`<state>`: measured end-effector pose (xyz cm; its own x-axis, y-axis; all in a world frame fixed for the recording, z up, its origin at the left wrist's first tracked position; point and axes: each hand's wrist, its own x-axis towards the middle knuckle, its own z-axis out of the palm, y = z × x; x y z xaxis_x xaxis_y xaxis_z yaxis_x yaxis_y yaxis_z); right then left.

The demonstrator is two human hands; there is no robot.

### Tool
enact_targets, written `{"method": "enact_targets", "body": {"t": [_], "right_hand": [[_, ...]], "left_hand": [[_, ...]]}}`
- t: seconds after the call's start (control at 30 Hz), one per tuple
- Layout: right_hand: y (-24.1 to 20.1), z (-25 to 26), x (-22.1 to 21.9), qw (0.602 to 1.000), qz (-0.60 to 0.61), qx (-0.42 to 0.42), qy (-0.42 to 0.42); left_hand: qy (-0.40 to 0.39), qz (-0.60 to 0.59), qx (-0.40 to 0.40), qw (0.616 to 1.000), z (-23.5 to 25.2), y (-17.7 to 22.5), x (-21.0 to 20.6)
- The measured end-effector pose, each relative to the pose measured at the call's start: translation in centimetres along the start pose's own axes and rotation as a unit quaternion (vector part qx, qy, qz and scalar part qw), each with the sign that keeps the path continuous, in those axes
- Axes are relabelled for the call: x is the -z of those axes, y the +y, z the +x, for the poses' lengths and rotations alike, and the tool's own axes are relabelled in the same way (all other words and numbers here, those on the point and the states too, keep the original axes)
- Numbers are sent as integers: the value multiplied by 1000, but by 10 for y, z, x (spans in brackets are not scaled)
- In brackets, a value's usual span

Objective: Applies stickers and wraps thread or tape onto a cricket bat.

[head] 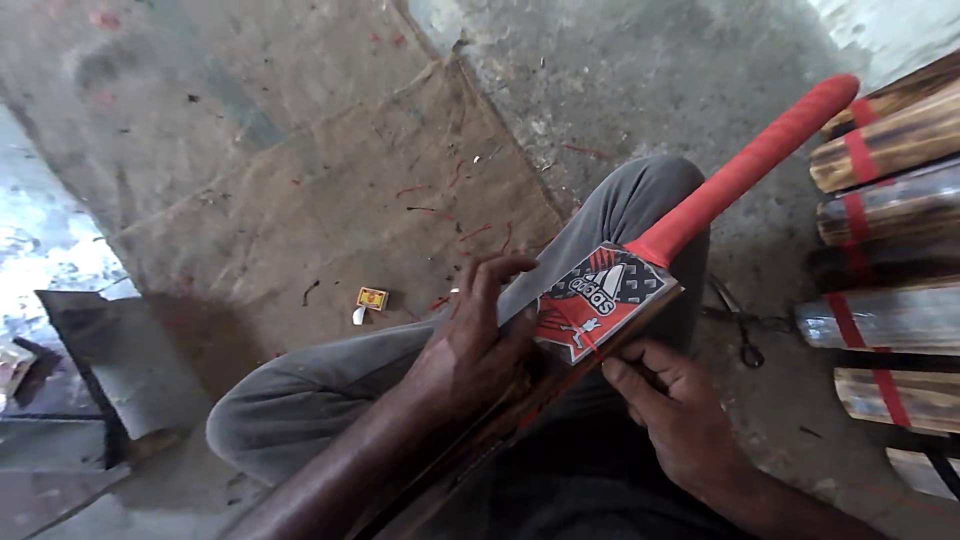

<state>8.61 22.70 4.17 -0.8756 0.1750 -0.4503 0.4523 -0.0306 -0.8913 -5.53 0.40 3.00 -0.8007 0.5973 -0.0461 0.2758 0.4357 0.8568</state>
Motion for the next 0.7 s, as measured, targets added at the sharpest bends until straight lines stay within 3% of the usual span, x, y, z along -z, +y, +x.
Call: {"method": "enact_targets", "body": {"t": [0.13,0.3,0.4,0.57,0.7], "right_hand": [[-7,2,-2,1000,-26,6,-5],[-18,11,-12,999,-25,26,-18],[-30,15,-20,999,-22,35,-9],[-33,19,-22,997,-25,69,-18],[-24,14,-4,982,-78,160,-65]], "left_hand": [[28,165,-6,986,-31,49,20],[81,322,-27,943,-67,68,-17],[128,356,-26,925,-66,62,-35],[139,389,-28,910,-62,57,-36],[134,376,-32,916,-59,56,-28]]}}
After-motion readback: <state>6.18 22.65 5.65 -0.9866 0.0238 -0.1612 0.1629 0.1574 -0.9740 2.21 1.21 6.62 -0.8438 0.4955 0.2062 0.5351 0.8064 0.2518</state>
